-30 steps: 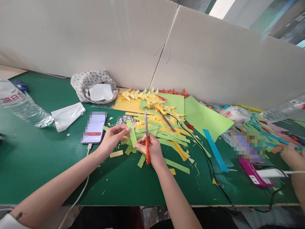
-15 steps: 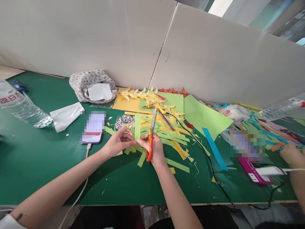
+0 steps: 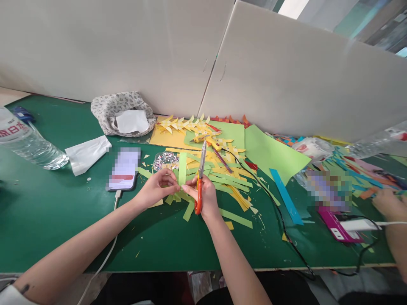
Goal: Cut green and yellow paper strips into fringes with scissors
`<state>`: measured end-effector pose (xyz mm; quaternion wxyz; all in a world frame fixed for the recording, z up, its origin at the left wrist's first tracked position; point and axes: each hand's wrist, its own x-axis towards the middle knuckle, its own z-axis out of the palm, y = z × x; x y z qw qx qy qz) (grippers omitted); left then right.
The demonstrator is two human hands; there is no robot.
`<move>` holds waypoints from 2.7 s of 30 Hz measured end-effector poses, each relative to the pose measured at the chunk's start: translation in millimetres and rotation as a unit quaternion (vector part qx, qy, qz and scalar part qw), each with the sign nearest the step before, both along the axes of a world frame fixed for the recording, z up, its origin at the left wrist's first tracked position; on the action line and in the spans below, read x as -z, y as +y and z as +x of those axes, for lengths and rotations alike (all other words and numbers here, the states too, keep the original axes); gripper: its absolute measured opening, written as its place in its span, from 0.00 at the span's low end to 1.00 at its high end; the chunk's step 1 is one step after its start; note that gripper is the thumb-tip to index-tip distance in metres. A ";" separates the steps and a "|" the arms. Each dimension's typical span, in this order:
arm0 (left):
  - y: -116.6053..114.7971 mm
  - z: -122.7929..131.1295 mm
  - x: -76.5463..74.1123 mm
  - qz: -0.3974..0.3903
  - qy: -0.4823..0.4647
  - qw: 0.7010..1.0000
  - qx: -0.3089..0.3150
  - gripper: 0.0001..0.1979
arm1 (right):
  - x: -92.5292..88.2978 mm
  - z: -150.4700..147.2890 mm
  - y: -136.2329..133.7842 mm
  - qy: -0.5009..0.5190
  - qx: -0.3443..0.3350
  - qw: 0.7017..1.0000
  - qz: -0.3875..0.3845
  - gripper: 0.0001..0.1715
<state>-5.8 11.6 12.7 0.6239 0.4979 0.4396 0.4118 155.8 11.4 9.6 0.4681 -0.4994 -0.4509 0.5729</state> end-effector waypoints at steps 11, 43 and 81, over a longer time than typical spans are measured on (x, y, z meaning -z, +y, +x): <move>2.3 -1.6 -2.4 -0.002 0.007 1.000 -0.017 0.12 | -0.2 0.3 0.0 0.013 -0.004 1.000 0.000 0.19; -0.7 -3.1 -5.2 -0.021 0.063 0.989 0.132 0.06 | -4.6 1.8 2.0 0.032 0.060 0.998 0.017 0.22; 8.6 -7.4 1.0 -0.049 -0.061 0.992 -0.095 0.08 | 3.3 -0.6 -2.3 0.037 -0.011 0.999 0.010 0.17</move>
